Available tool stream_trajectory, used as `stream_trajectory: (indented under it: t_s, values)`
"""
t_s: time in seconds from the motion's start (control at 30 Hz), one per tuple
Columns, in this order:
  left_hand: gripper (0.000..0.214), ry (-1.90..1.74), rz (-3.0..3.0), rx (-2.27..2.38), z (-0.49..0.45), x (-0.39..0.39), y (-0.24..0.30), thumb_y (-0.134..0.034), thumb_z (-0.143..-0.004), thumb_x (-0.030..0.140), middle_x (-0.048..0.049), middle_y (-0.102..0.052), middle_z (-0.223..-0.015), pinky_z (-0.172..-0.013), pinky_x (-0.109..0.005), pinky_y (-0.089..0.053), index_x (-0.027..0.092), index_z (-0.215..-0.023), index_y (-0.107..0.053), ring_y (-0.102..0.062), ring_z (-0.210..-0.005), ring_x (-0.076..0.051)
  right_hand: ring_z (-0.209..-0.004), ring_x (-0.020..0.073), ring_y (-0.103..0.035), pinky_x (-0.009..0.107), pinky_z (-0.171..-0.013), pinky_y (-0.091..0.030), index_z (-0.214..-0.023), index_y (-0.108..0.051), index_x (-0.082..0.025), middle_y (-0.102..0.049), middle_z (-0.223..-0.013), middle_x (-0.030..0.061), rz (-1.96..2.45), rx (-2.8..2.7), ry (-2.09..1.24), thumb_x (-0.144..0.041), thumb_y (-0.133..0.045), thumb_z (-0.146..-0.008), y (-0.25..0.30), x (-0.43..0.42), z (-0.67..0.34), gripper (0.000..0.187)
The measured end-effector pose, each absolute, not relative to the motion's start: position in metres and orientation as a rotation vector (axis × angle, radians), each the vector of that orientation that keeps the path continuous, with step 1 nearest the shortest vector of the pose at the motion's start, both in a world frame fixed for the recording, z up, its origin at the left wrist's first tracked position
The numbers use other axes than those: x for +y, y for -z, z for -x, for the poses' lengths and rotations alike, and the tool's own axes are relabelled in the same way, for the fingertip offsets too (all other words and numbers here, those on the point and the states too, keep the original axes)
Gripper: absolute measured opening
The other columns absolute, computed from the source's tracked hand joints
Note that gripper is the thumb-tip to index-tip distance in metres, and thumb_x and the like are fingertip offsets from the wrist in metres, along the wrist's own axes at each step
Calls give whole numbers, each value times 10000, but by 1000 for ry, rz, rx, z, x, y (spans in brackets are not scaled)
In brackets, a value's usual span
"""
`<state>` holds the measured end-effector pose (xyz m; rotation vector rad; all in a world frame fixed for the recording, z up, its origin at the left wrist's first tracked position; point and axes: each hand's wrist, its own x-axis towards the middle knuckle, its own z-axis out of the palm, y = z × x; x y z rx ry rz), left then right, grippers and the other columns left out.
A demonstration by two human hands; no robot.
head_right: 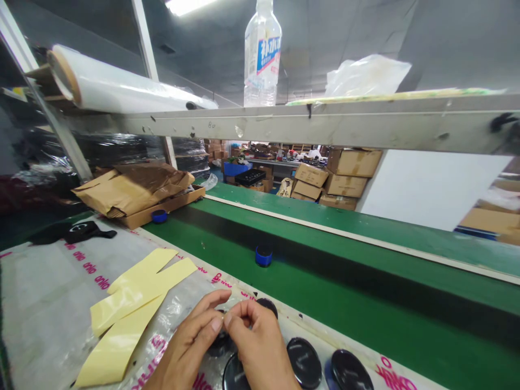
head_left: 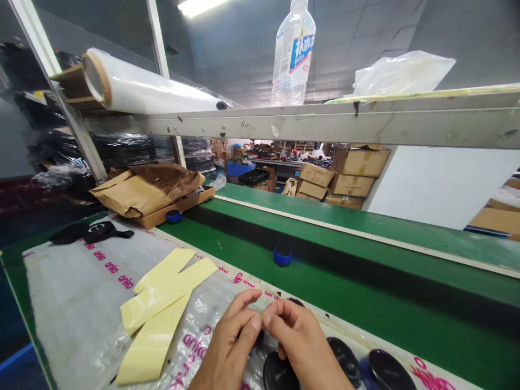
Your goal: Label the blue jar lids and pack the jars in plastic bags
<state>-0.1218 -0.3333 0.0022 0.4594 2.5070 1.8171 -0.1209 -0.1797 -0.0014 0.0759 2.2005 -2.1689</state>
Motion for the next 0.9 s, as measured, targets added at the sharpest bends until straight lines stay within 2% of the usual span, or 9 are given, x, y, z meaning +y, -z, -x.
stream_trajectory:
  t_s: [0.3,0.5,0.57,0.63,0.67,0.73,0.77,0.83,0.9]
  values:
    - [404,-1793,-376,2590,126,-332,2,-422,-937,358,-41,-683,-1285,-1049,-359,-451,235,-712,-735,-620,-1176,-256,-551,115,-417,220,-509,-349,-736,-630,-186,-591,-703,-2,-20,2336,2138,-520,-621,-838,-2,-190,111,349]
    - [387,-1854,-202,2562,132,-327,-3,-446,-938,400,-49,-725,-1222,-1069,-393,-459,236,-840,-783,-634,-1182,-271,-614,143,-442,230,-537,-368,-796,-645,-201,-603,-766,10,-123,2480,2177,-568,-583,-858,-9,-184,110,377]
    - [388,-1864,-225,2611,146,-325,-8,-449,-962,433,-60,-729,-1213,-1070,-401,-463,225,-946,-776,-633,-1189,-272,-617,145,-439,238,-548,-372,-822,-656,-207,-602,-774,7,-213,2491,2230,-595,-592,-851,-14,-174,110,394]
    - [389,-1798,-415,2711,171,-322,-12,-457,-981,438,-65,-678,-1312,-1080,-409,-458,235,-1218,-688,-604,-1241,-262,-602,137,-442,243,-548,-378,-845,-667,-212,-627,-818,9,-323,2445,2307,-610,-633,-824,-19,-160,109,400]
    - [435,-1718,-562,2764,187,-319,-12,-480,-978,417,-67,-615,-1401,-1102,-418,-439,251,-1368,-576,-563,-1296,-257,-592,133,-447,248,-545,-384,-852,-673,-214,-649,-860,16,-379,2421,2343,-614,-659,-803,-21,-153,109,404]
    - [690,-1473,-863,2813,225,-307,-11,-554,-938,330,-99,-414,-1576,-1163,-449,-369,246,-1561,-269,-413,-1433,-258,-559,124,-449,263,-536,-401,-841,-682,-214,-684,-954,35,-496,2386,2393,-625,-708,-751,-23,-142,106,421]
    - [827,-1418,-922,2790,245,-299,-9,-647,-862,264,-117,-353,-1608,-1197,-463,-315,229,-1573,-227,-361,-1464,-270,-546,122,-451,270,-534,-409,-821,-683,-213,-693,-981,43,-542,2372,2409,-630,-726,-725,-23,-137,105,430]
    - [949,-1360,-985,2741,282,-281,-3,-745,-717,135,-150,-346,-1606,-1218,-461,-278,182,-1550,-292,-320,-1483,-295,-525,115,-451,276,-523,-412,-763,-679,-209,-699,-982,49,-586,2341,2415,-633,-749,-687,-19,-130,103,436]
    - [890,-1340,-1019,2679,310,-264,2,-784,-657,90,-156,-407,-1570,-1217,-466,-277,171,-1471,-433,-346,-1466,-314,-518,110,-462,269,-508,-405,-721,-674,-205,-693,-956,47,-570,2312,2397,-634,-760,-665,-14,-124,101,441]
